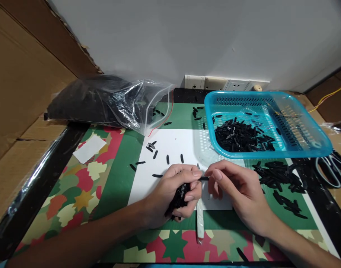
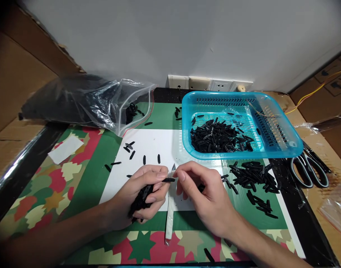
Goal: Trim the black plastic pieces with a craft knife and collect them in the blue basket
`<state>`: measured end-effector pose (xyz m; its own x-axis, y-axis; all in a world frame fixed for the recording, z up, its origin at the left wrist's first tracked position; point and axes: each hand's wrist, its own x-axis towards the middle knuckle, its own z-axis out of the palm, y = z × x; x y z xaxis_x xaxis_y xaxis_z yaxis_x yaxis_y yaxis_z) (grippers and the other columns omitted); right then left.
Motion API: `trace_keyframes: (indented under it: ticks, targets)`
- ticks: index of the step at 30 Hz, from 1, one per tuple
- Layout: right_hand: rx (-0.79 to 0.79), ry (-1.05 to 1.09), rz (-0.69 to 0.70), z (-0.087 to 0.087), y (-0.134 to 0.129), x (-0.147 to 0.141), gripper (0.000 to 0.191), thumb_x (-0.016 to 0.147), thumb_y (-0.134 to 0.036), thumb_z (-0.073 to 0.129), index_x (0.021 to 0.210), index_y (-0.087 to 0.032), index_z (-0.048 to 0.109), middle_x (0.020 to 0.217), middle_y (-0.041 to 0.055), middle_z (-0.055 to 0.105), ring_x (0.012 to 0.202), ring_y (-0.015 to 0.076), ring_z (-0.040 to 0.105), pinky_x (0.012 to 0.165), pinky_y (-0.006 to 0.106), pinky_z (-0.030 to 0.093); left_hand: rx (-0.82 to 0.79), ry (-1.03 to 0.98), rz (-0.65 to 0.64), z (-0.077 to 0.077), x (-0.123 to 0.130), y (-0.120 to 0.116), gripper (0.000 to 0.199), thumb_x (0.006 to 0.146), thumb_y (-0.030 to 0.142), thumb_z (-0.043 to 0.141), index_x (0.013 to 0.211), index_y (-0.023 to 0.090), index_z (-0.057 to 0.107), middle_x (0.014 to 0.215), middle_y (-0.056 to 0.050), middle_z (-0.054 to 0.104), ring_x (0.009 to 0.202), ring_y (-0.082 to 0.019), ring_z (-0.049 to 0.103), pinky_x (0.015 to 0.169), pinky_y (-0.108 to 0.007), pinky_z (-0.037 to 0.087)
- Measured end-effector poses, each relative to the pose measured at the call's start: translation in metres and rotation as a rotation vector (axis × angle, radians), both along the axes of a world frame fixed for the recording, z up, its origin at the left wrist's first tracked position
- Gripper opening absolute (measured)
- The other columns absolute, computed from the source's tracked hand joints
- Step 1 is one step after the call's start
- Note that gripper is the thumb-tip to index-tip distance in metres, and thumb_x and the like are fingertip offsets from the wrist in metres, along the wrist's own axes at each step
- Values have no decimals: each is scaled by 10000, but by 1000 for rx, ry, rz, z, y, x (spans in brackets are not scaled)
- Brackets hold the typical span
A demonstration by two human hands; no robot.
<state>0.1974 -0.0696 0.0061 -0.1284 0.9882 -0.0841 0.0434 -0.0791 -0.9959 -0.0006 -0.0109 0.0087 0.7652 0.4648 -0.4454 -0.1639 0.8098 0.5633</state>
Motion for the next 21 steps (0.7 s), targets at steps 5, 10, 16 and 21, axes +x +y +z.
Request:
trace_keyframes:
  ticks: [5, 10, 16, 21]
  targets:
    - [-54, -52, 69, 1, 1, -3, 346, 1051, -453, 654, 825, -191, 657, 660, -37, 558, 591, 111, 456, 550, 255, 347, -11, 29, -32, -2, 0, -2, 322, 999, 367, 623, 741, 201, 527, 543, 82, 482, 301, -55, 349, 295, -161, 296]
    - [-80, 1, 78, 1, 0, -1, 307, 1066, -430, 612, 868, -199, 647, 694, -31, 571, 629, 122, 479, 579, 250, 373, -16, 19, -13, -1, 0, -2, 325, 999, 330, 607, 716, 198, 515, 538, 75, 477, 295, -55, 343, 289, -156, 281]
    - [-134, 42, 119, 3, 2, -1, 366, 1061, -478, 609, 839, -191, 653, 669, -34, 562, 623, 119, 473, 579, 249, 360, -8, 22, 0, -1, 1, -2, 325, 1003, 334, 611, 723, 195, 525, 541, 75, 475, 303, -49, 343, 296, -147, 285]
    - [-141, 18, 113, 2, 2, -2, 334, 1044, -432, 621, 822, -185, 644, 673, -31, 547, 629, 121, 453, 576, 251, 352, -1, 31, -10, -2, 1, -3, 329, 1006, 333, 609, 721, 194, 522, 551, 74, 480, 306, -51, 354, 301, -157, 316]
